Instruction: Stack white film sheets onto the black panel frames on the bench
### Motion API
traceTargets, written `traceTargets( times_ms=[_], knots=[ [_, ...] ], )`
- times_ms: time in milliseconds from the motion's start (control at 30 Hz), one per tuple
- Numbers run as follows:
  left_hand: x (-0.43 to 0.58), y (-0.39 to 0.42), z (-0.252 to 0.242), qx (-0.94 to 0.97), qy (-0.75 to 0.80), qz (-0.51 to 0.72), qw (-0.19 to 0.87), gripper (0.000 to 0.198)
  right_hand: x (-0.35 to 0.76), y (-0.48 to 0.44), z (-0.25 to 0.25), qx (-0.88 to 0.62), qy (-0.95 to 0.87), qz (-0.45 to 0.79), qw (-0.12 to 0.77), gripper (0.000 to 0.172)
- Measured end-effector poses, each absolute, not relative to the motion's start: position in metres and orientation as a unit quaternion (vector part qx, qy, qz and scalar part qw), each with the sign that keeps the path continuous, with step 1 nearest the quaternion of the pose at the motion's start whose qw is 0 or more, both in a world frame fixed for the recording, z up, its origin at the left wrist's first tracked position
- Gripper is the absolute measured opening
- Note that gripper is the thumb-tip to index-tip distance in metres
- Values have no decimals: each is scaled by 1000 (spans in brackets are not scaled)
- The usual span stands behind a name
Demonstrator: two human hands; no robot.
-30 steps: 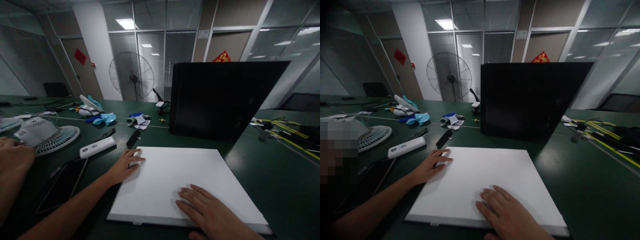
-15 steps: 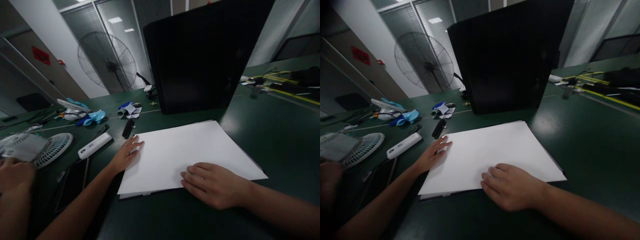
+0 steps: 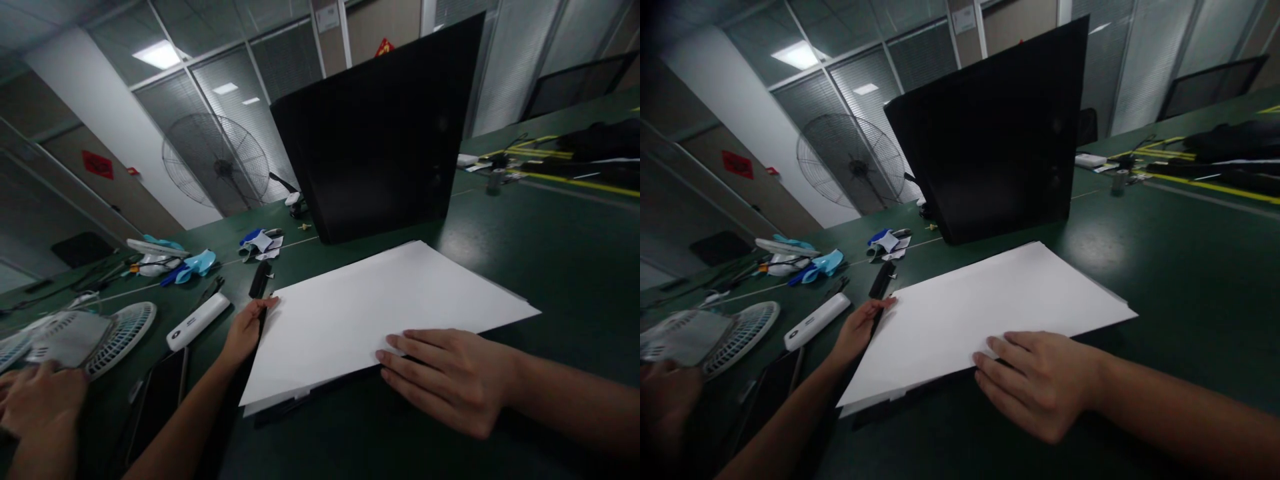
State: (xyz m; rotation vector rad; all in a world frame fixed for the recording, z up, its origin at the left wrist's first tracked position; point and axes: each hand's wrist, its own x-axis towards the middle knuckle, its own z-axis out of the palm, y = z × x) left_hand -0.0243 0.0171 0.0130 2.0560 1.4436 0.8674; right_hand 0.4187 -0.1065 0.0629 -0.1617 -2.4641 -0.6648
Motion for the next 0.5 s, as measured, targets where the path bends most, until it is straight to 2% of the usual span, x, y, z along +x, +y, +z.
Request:
traceTargets(
  times_ms=[100, 267, 400, 500],
  knots=[
    [-23, 14, 14, 779, 515, 280, 221, 27, 427, -105, 70, -68, -920, -261, 283, 37],
    [-21, 9, 15, 817, 489, 245, 183, 50, 440, -110, 79, -129, -903, -274, 304, 37],
    [-19, 6, 12, 853, 439, 246, 137, 51, 442, -118, 81, -201, -891, -239, 329, 35],
    [-16, 5, 12, 874, 392, 247, 142, 51, 444, -113, 81, -185, -905, -241, 299, 35]
  ],
)
